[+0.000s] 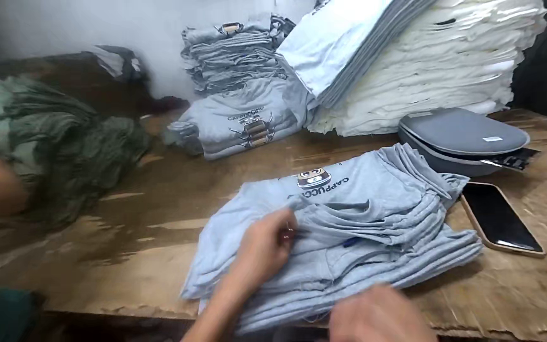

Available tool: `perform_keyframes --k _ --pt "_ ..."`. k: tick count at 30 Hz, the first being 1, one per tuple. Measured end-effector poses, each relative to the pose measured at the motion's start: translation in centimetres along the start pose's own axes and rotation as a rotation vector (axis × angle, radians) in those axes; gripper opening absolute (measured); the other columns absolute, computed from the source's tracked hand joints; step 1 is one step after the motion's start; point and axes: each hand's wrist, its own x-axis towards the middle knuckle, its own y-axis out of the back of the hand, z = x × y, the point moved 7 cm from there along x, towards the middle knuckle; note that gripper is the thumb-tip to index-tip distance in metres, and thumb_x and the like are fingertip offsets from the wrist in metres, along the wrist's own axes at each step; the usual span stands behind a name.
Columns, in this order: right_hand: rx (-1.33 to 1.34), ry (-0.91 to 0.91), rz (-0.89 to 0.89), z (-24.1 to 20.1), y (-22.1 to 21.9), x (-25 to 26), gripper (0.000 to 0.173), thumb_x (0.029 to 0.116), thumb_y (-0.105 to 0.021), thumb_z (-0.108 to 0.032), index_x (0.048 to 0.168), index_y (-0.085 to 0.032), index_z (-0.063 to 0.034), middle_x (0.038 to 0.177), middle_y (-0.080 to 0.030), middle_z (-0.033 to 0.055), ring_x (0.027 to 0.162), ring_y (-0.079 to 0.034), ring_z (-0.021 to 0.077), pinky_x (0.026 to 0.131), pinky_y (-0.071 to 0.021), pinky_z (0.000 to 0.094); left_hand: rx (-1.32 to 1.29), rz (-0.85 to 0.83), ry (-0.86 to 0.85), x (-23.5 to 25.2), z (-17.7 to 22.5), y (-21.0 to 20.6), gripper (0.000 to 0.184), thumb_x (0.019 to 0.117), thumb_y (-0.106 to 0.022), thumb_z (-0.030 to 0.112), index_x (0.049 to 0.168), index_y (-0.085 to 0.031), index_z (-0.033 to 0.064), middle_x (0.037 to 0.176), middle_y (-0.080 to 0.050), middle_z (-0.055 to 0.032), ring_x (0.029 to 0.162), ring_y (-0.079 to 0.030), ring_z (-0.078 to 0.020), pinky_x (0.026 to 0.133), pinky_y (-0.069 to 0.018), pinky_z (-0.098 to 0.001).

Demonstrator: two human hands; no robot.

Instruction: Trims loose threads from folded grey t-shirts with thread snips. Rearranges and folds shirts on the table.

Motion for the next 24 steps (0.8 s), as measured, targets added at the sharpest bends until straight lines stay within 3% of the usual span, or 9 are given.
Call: perform_keyframes --k 2,4,7,8,11,14,17,20,24 --pt "-0.256 -0.184 0.038 5.6 -1.8 0.6 0.045 0.0982 -0.059 -0.054 0.107 -0.078 -0.0140 0.109 -0.072 0.0115 0.099 -0.066 0.0311 0.084 -0.0522 0.0506 0.032 -0.045 -0.040 -0.3 1.0 -0.1 0.018 0.0809 -0.068 0.006 0.095 -0.075 0.0145 0.087 -0.070 0.0010 0.078 -0.069 -0.0152 0.070 -0.0598 -0.0427" --pt "-0.316 -0.195 0.018 8.1 -3.5 0.7 0.050 0.0938 -0.059 -0.064 0.108 -0.081 -0.0227 0.116 -0.070 0.0097 0.101 -0.065 0.0322 0.082 -0.0495 0.0539 0.048 -0.125 0.028 -0.9 2.3 0.5 0.023 0.0834 -0.064 0.010 0.103 -0.075 0.0149 0.091 -0.071 -0.0004 0.081 -0.069 -0.0166 0.073 -0.0594 -0.0435" --pt "-0.130 -0.137 0.076 7.9 -4.1 0.7 0.018 0.0890 -0.074 -0.039 0.094 -0.083 -0.0243 0.113 -0.072 0.0023 0.108 -0.063 0.0262 0.091 -0.0459 0.0516 0.056 -0.188 0.283 -1.8 3.4 1.5 0.015 0.0901 -0.068 0.027 0.091 -0.074 0.0139 0.076 -0.068 0.0001 0.069 -0.066 -0.0160 0.064 -0.0552 -0.0433" --pt "-0.077 -0.105 0.131 7.7 -4.1 0.6 0.011 0.0881 -0.075 -0.031 0.090 -0.083 -0.0235 0.110 -0.073 0.0006 0.108 -0.062 0.0235 0.094 -0.0447 0.0493 0.026 -0.244 0.375 -2.0 3.6 1.4 0.023 0.0918 -0.068 0.035 0.086 -0.074 0.0135 0.071 -0.066 0.0003 0.065 -0.064 -0.0155 0.062 -0.0533 -0.0427" --pt "-0.026 0.028 0.304 6.7 -4.3 0.1 0.006 0.0890 -0.075 -0.016 0.085 -0.079 -0.0138 0.098 -0.071 0.0049 0.101 -0.065 0.0172 0.095 -0.0526 0.0327 -0.187 -0.379 0.445 -2.2 3.8 0.0 0.027 0.0888 -0.073 0.040 0.083 -0.075 0.0139 0.069 -0.066 0.0038 0.062 -0.063 -0.0090 0.061 -0.0534 -0.0355" --pt "0.144 -0.086 0.390 6.8 -4.3 -0.1 0.009 0.0888 -0.077 -0.011 0.085 -0.079 -0.0029 0.095 -0.068 0.0111 0.087 -0.066 0.0073 0.080 -0.0567 0.0156 -0.401 -0.260 0.394 -2.4 3.1 -0.4 0.018 0.0884 -0.075 0.033 0.083 -0.074 0.0154 0.068 -0.065 0.0083 0.059 -0.059 -0.0019 0.057 -0.0504 -0.0251" --pt "0.483 -0.390 0.365 8.5 -4.5 -0.1 0.009 0.0902 -0.074 -0.002 0.084 -0.074 0.0046 0.102 -0.067 0.0138 0.073 -0.071 0.0077 0.066 -0.0642 0.0220 -0.470 -0.190 0.331 -2.6 3.0 0.0 0.013 0.0865 -0.079 0.024 0.094 -0.074 0.0141 0.077 -0.070 0.0074 0.066 -0.065 -0.0019 0.061 -0.0548 -0.0222" --pt "0.631 -0.521 0.436 9.0 -4.2 -0.4 0.007 0.0917 -0.069 0.002 0.086 -0.070 0.0063 0.101 -0.063 0.0127 0.065 -0.068 0.0089 0.059 -0.0648 0.0249 -0.204 -0.115 0.119 -2.4 4.3 1.6 0.039 0.0807 -0.084 0.034 0.113 -0.072 0.0154 0.095 -0.071 0.0048 0.084 -0.070 -0.0062 0.075 -0.0610 -0.0277" --pt "0.535 -0.448 0.578 9.2 -3.4 -0.8 0.008 0.0898 -0.073 -0.001 0.086 -0.071 0.0057 0.100 -0.061 0.0106 0.060 -0.061 0.0027 0.052 -0.0582 0.0175 0.034 -0.042 -0.097 -1.9 6.5 3.0 0.024 0.0842 -0.079 0.038 0.099 -0.079 0.0190 0.089 -0.071 0.0008 0.075 -0.069 -0.0119 0.067 -0.0603 -0.0338"
